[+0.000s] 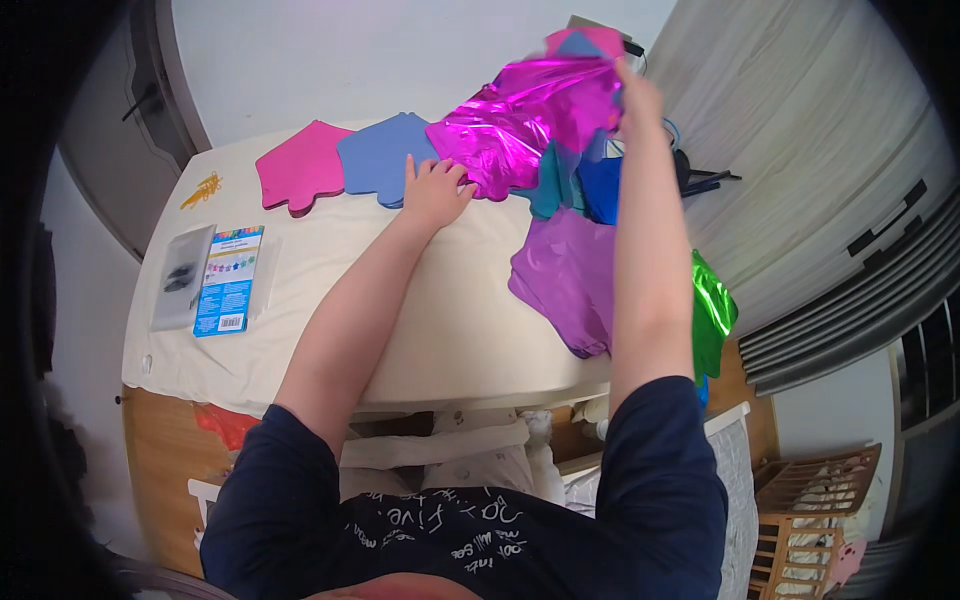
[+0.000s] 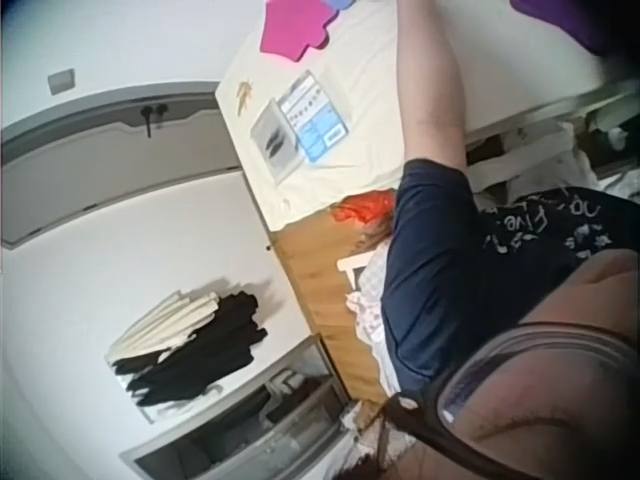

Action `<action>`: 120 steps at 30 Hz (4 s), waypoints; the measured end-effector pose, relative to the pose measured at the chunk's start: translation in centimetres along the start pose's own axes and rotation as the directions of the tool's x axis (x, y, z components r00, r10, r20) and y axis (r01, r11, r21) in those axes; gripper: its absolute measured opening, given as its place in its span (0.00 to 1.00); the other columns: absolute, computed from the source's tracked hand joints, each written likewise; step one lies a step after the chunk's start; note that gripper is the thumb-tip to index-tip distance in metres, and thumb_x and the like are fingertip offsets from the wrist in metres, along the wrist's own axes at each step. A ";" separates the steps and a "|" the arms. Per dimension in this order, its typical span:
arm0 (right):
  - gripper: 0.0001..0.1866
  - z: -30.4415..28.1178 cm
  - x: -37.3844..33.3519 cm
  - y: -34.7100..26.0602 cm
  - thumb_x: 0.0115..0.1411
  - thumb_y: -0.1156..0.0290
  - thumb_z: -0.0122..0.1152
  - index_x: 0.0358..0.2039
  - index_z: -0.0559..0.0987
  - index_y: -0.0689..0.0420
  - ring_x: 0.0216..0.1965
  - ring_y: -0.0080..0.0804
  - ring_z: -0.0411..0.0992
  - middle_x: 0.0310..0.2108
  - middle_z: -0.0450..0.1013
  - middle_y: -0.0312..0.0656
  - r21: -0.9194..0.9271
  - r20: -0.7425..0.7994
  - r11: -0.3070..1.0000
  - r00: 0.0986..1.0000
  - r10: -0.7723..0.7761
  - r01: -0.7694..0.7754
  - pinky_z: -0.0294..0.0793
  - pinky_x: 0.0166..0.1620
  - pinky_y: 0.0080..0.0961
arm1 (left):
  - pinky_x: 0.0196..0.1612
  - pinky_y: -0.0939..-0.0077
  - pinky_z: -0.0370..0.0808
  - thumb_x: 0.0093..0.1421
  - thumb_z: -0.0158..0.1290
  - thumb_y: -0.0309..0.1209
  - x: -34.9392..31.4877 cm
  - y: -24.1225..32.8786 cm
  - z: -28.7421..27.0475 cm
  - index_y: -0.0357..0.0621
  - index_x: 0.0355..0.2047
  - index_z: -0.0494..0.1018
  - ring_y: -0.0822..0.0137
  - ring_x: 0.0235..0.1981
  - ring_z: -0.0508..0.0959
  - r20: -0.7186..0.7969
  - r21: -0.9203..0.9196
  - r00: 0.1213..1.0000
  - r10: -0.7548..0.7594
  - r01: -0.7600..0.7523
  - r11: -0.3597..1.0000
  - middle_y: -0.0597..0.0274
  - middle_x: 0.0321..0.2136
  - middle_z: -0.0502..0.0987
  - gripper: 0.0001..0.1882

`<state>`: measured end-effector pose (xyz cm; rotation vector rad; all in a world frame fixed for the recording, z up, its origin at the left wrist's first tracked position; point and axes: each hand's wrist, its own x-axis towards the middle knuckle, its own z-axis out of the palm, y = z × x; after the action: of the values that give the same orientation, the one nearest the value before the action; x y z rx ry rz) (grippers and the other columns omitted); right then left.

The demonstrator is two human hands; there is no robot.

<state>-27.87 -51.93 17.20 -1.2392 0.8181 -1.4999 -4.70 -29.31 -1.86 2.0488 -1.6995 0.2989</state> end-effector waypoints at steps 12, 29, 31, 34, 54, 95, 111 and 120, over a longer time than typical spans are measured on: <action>0.10 1.5 -9.4 -7.6 0.62 0.65 0.64 0.39 0.85 0.57 0.38 0.36 0.79 0.35 0.81 0.44 -0.587 0.577 0.112 0.511 -0.637 0.802 0.76 0.41 0.30 | 0.73 0.40 0.41 0.66 0.47 0.55 -0.8 -0.2 -0.5 0.47 0.55 0.75 0.54 0.63 0.66 -0.047 0.037 0.999 0.007 -0.006 0.999 0.54 0.56 0.73 0.28; 0.08 2.2 -13.9 8.9 0.57 0.70 0.56 0.34 0.81 0.56 0.44 0.39 0.76 0.38 0.75 0.40 -0.102 0.977 -0.277 0.148 0.151 0.956 0.78 0.46 0.35 | 0.72 0.36 0.42 0.66 0.49 0.52 -0.5 -0.8 0.1 0.45 0.50 0.75 0.62 0.58 0.73 -0.071 -0.018 0.997 0.022 -0.023 1.000 0.60 0.50 0.77 0.25; 0.08 2.0 -14.1 9.7 0.59 0.69 0.57 0.34 0.82 0.56 0.44 0.41 0.77 0.37 0.76 0.42 -0.219 0.954 -0.205 0.254 0.160 0.954 0.78 0.47 0.36 | 0.72 0.36 0.42 0.67 0.48 0.53 -0.4 -0.5 -0.2 0.45 0.51 0.75 0.62 0.59 0.72 -0.017 0.006 1.000 0.009 -0.009 1.000 0.60 0.51 0.76 0.26; 0.10 2.1 -14.4 10.5 0.61 0.66 0.58 0.35 0.83 0.58 0.44 0.43 0.77 0.37 0.77 0.45 -0.390 0.908 -0.102 0.401 0.125 0.915 0.77 0.47 0.38 | 0.73 0.39 0.40 0.69 0.45 0.55 -0.1 -0.4 -0.6 0.46 0.52 0.74 0.61 0.59 0.71 0.036 -0.001 0.999 0.012 -0.012 1.000 0.57 0.50 0.76 0.27; 0.07 1.7 -16.3 10.9 0.54 0.72 0.64 0.29 0.82 0.62 0.36 0.49 0.77 0.31 0.78 0.49 -0.605 0.714 0.381 0.688 -0.128 0.699 0.76 0.41 0.41 | 0.69 0.48 0.54 0.67 0.50 0.52 -1.1 1.1 1.4 0.45 0.67 0.61 0.58 0.68 0.63 -0.064 -0.173 0.906 0.419 -0.424 0.889 0.56 0.64 0.68 0.35; 0.12 -13.3 -14.8 8.6 0.64 0.68 0.54 0.43 0.81 0.59 0.48 0.50 0.75 0.43 0.76 0.51 -0.687 0.724 0.106 0.690 0.002 0.719 0.74 0.52 0.42 | 0.72 0.40 0.42 0.68 0.46 0.54 -1.3 2.7 -0.2 0.51 0.63 0.69 0.59 0.67 0.64 -0.046 -0.076 0.917 0.397 -0.399 0.914 0.59 0.64 0.68 0.29; 0.11 -13.8 -12.8 9.7 0.50 0.66 0.74 0.27 0.84 0.60 0.31 0.41 0.80 0.28 0.80 0.51 -0.810 0.436 0.411 0.898 -0.056 0.419 0.77 0.40 0.33 | 0.68 0.43 0.56 0.65 0.48 0.43 0.3 18.6 5.5 0.47 0.60 0.70 0.59 0.63 0.71 0.037 -0.224 0.957 0.288 -0.273 0.935 0.58 0.59 0.74 0.25; 0.14 -18.1 -7.5 -1.4 0.57 0.59 0.69 0.34 0.87 0.56 0.35 0.42 0.81 0.32 0.82 0.48 -0.879 0.134 0.357 0.882 -0.451 0.316 0.77 0.40 0.36 | 0.70 0.44 0.54 0.68 0.43 0.47 -0.3 18.3 6.7 0.47 0.60 0.70 0.60 0.65 0.68 0.085 -0.178 0.946 0.312 -0.294 0.939 0.58 0.61 0.73 0.26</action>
<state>-45.75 -45.96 11.75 -2.2760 1.6257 -1.5388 -23.33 -34.69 -4.04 1.7120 -2.0405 0.1366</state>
